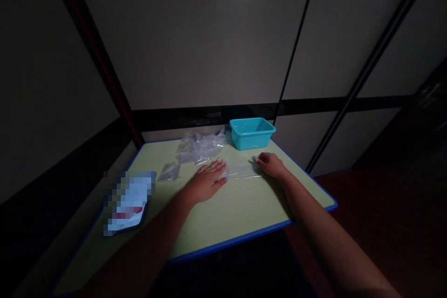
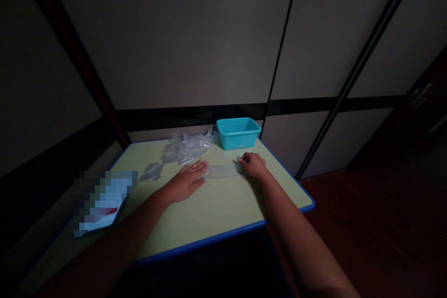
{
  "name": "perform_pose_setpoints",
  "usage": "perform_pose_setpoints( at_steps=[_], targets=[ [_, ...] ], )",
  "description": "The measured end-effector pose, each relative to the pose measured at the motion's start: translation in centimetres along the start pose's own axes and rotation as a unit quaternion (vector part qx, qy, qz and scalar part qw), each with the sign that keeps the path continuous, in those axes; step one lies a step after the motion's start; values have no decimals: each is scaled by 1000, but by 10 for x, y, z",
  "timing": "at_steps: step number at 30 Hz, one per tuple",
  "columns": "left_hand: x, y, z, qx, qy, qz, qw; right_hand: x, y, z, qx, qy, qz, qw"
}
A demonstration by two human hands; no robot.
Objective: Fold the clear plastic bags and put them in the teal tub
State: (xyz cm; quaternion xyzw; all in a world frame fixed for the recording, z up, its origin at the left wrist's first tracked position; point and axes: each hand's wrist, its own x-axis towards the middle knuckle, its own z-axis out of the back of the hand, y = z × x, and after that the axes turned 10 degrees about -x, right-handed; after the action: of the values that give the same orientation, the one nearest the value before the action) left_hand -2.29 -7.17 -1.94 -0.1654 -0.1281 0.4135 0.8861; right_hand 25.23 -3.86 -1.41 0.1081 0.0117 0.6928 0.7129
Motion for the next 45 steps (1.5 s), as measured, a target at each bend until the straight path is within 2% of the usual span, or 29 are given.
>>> perform_pose_setpoints(
  at_steps=[9, 14, 26, 34, 38, 41, 45],
  targets=[
    [0, 1, -2, -1, 21, 27, 999, 2, 0, -1, -41, 7, -49, 998],
    [0, -1, -1, -3, 27, 37, 999, 0, 2, 1, -31, 17, -25, 999],
    [-2, -3, -1, 10, 45, 41, 998, 0, -1, -4, -21, -19, 10, 1000],
    [-1, 0, -3, 11, 49, 38, 998, 4, -4, -5, 155, -56, 34, 986],
    [-1, 0, -4, 6, 48, 42, 998, 1, 1, -2, 202, -19, -10, 979],
    [-1, 0, -3, 6, 47, 39, 998, -3, 4, 4, 178, 4, -38, 983],
    [-1, 0, -3, 7, 47, 41, 998, -5, 6, 9, 94, 8, -48, 994]
  ],
)
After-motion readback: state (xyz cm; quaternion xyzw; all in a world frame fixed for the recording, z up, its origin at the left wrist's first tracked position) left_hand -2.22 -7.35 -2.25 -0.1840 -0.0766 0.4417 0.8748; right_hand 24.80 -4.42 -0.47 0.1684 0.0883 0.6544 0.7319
